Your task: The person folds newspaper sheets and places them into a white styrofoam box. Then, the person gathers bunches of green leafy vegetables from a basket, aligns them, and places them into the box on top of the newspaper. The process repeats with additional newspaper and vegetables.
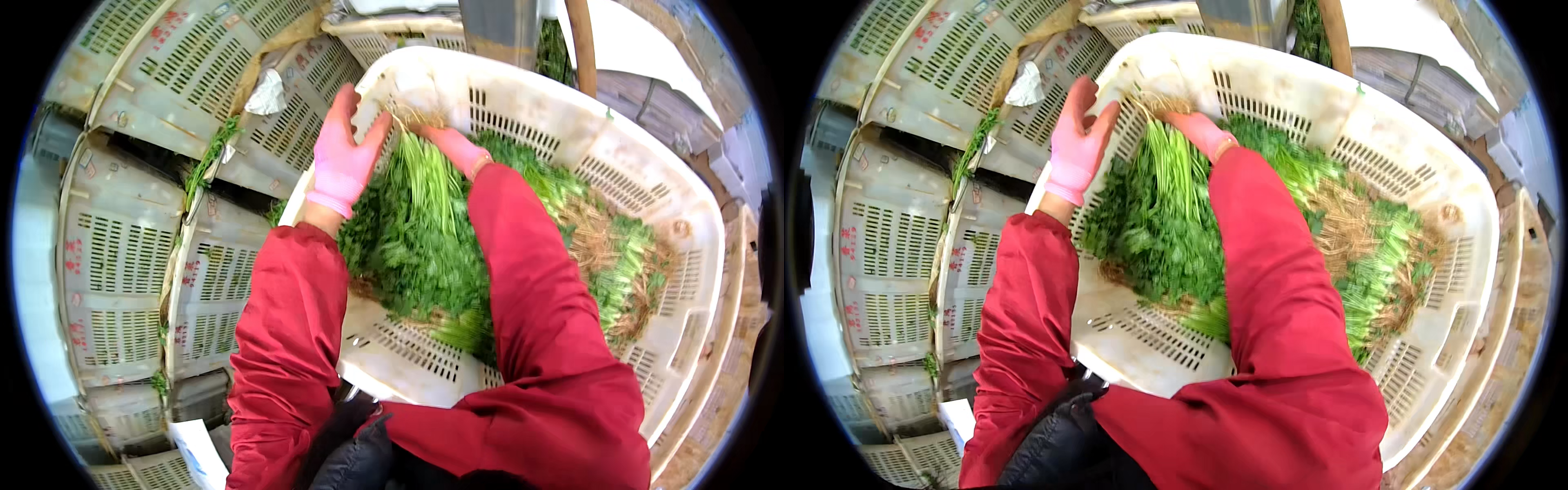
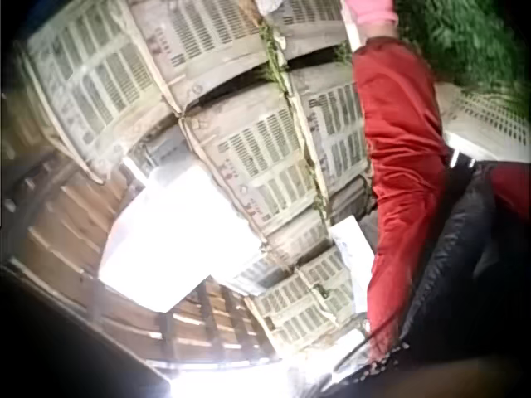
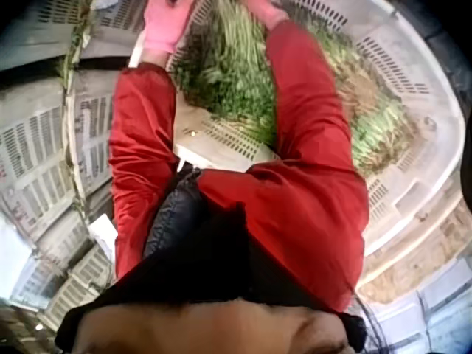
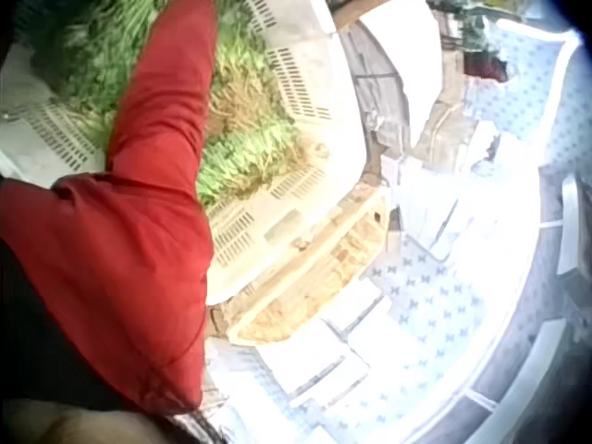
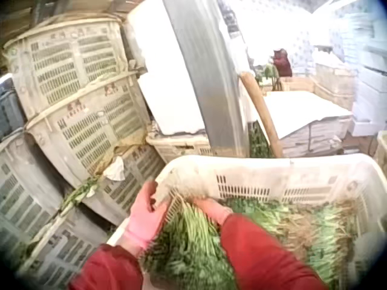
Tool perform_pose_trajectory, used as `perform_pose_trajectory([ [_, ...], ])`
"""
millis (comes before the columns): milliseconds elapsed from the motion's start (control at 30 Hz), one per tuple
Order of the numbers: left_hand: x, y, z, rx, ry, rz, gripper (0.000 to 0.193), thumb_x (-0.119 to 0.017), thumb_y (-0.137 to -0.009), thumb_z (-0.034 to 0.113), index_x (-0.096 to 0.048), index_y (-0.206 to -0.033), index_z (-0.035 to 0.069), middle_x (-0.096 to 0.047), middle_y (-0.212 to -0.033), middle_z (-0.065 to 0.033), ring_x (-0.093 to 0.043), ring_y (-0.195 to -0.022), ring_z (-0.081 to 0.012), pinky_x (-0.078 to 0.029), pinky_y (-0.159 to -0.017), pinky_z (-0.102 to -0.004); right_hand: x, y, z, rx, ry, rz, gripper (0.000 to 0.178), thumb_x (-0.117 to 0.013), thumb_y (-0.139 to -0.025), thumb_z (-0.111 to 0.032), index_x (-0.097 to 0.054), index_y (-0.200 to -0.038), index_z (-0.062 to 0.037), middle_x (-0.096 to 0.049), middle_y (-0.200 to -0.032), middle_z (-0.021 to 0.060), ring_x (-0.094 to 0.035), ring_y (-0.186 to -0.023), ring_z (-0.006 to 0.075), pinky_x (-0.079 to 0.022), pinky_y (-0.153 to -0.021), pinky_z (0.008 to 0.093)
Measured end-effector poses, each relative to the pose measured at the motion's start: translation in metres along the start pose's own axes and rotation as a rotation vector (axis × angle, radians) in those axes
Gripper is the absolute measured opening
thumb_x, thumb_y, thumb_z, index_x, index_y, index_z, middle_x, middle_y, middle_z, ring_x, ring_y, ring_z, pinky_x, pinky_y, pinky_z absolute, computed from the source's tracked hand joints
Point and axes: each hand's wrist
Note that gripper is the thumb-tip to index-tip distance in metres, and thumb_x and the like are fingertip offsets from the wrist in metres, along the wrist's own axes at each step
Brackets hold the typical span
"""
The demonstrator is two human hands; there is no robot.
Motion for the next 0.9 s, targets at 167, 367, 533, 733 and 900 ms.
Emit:
perform_pose_trajectory([
  [167, 0.002, 0.002, -0.007, -0.007, -0.030, -0.310, 0.109, -0.081, -0.079, 0.025, -0.009, -0.158, 0.001, -0.032, -0.156, -0.0248, -0.037, -0.143, -0.0330, -0.039, -0.111, -0.0409, -0.021, 0.010, -0.011, 0.203, 0.005, 0.071, 0.057, -0.068, -0.089, -0.046, -0.068, -0.120, 0.0021, -0.072, -0.110, 0.0163, -0.068, -0.100, 0.0263, -0.050, -0.092, 0.0363],
  [367, 0.050, 0.029, 0.010, 0.039, 0.373, -0.570, 0.143, -0.093, -0.049, 0.001, -0.002, -0.159, 0.004, -0.026, -0.156, -0.0171, -0.038, -0.140, -0.0270, -0.038, -0.112, -0.0387, -0.124, 0.132, -0.067, 0.662, -0.063, 0.484, 0.038, -0.070, -0.089, -0.038, -0.069, -0.101, -0.0021, -0.071, -0.086, 0.0100, -0.067, -0.078, 0.0230, -0.052, -0.074, 0.0363],
  [533, 0.062, 0.074, -0.012, 0.040, 0.098, -0.302, 0.064, -0.089, -0.062, 0.011, -0.056, -0.117, 0.004, -0.057, -0.109, -0.0101, -0.060, -0.102, -0.0244, -0.049, -0.089, -0.0367, -0.153, 0.147, -0.056, 0.592, -0.920, 0.192, 0.034, -0.046, -0.103, -0.028, -0.063, -0.089, -0.0026, -0.063, -0.089, 0.0034, -0.057, -0.082, 0.0137, -0.047, -0.074, 0.0290],
  [733, 0.064, 0.091, -0.023, -0.038, -0.057, -0.115, 0.019, -0.073, -0.078, 0.006, -0.055, -0.081, 0.004, -0.055, -0.081, -0.0093, -0.054, -0.072, -0.0255, -0.047, -0.071, -0.0322, -0.079, 0.202, -0.033, 1.120, -0.416, 0.545, 0.022, -0.045, -0.096, -0.007, -0.065, -0.100, -0.0012, -0.064, -0.099, 0.0117, -0.060, -0.085, 0.0232, -0.048, -0.076, 0.0313],
  [900, 0.064, 0.089, -0.025, -0.053, -0.117, -0.093, 0.020, -0.072, -0.079, 0.002, -0.053, -0.082, 0.004, -0.053, -0.082, -0.0056, -0.054, -0.074, -0.0193, -0.045, -0.071, -0.0313, -0.059, 0.280, -0.016, 1.474, 0.095, 0.196, 0.028, -0.052, -0.091, -0.023, -0.068, -0.103, -0.0028, -0.063, -0.106, 0.0162, -0.061, -0.084, 0.0310, -0.047, -0.074, 0.0424],
])
Point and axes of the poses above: each hand's wrist, its own y-axis away from the middle knuckle, its own x-axis out of the back of the hand, z = x × y
